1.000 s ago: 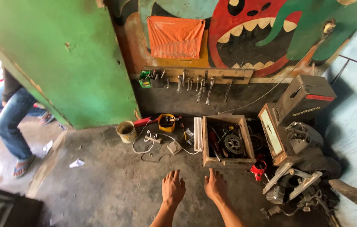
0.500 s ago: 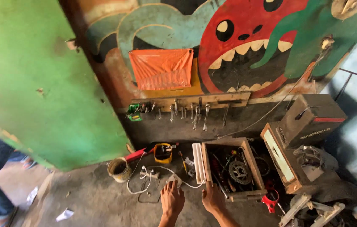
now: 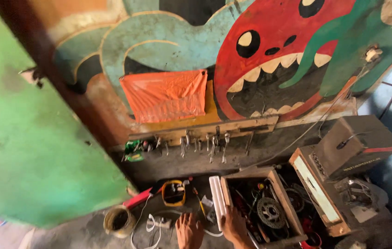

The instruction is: Cleaning and inspecting a motorcycle engine cylinder block and selecting tools from a rack

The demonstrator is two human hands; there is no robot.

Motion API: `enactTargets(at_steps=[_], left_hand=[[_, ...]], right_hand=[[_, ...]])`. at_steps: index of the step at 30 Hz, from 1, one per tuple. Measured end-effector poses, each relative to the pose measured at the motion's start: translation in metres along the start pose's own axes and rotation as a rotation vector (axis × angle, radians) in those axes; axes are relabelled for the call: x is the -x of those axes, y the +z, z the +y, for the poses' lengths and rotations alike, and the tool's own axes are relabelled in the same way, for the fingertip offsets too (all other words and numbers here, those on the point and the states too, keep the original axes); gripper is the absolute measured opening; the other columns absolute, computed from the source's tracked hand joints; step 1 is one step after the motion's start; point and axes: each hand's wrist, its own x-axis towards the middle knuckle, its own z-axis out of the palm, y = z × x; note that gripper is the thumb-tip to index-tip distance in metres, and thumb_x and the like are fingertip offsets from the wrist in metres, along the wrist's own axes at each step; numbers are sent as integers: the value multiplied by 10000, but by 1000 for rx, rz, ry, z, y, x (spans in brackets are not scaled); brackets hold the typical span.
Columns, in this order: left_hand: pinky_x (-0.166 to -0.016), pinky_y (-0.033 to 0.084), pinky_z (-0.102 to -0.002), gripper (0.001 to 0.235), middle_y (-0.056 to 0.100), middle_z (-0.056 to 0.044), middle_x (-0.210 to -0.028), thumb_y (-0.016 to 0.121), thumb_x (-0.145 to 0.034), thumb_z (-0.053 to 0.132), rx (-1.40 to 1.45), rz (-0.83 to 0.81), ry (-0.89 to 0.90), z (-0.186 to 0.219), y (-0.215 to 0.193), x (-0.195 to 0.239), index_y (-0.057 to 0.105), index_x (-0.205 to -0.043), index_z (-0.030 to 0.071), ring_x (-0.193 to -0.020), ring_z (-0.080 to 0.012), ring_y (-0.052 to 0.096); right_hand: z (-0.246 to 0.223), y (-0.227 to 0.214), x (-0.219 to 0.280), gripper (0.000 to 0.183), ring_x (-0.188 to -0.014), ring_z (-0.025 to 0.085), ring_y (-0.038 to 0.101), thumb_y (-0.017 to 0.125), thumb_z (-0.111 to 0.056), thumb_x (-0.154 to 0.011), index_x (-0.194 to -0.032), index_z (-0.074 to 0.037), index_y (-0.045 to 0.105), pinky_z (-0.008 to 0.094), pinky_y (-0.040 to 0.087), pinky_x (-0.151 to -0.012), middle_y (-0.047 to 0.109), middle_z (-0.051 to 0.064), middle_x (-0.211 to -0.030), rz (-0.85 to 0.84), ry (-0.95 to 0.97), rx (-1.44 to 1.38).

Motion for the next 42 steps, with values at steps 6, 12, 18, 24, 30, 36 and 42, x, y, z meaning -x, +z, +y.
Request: enactTargets(at_steps=[6, 12, 18, 24, 30, 36, 42], left_hand=[[-1102, 395, -474, 363, 619, -84, -1325, 671, -842, 308, -11, -32, 29, -36, 24, -67, 674, -1170, 153, -1293, -286, 533], [-1042, 446, -501, 564, 625, -115, -1280, 699, -657, 221, -132, 143, 102, -96, 160, -105, 647, -1212, 136, -1317, -350, 539], [-1128, 397, -462, 651, 650, -36, -1308, 753, -613, 225, -2, 176, 19, -101, 284, -151, 655, -1253, 160, -1338, -289, 531], [-1096, 389, -469, 517, 642, -88, -1280, 698, -730, 283, 106, 196, 93, -126, 363, -172, 641, -1215, 113, -1272, -317, 549], [-1062, 421, -445, 487, 645, -97, -1277, 688, -769, 300, 68, 317, -5, -192, 485, -157, 639, -1225, 138, -1247, -305, 577], [-995, 457, -457, 427, 659, -90, -1154, 673, -724, 224, 64, 344, 123, -238, 531, -145, 645, -1142, 143, -1123, -325, 603], [-964, 457, -464, 679, 556, -148, -1440, 660, -751, 227, -95, 79, 234, -298, 590, -139, 514, -1396, 70, -1134, -328, 611]], right_hand=[[-20, 43, -64, 496, -1021, 312, 646, 620, -242, -960, -1383, -99, 405, 476, 599, -812, 557, 140, -1166, -67, 17, 66], [8, 107, -122, 548, -1059, 377, 575, 726, -246, -802, -1289, -150, 493, 522, 527, -861, 567, 136, -1134, 197, -58, 90], [61, 204, -208, 605, -1127, 370, 555, 726, -267, -787, -1338, -152, 504, 513, 482, -927, 560, 125, -1211, 375, -122, 77], [104, 317, -277, 572, -1058, 357, 572, 676, -204, -816, -1352, -102, 502, 514, 448, -950, 587, 143, -1144, 544, -268, 85], [148, 434, -308, 522, -1089, 378, 577, 638, -192, -876, -1367, -97, 491, 531, 488, -878, 588, 169, -1188, 447, -187, -15], [195, 524, -328, 544, -830, 389, 654, 695, -267, -798, -1300, -152, 522, 520, 547, -699, 636, 145, -992, 451, -232, 36], [208, 527, -309, 432, -1115, 328, 644, 626, -223, -936, -1332, -201, 454, 545, 514, -950, 654, 79, -1129, -178, -65, 187]])
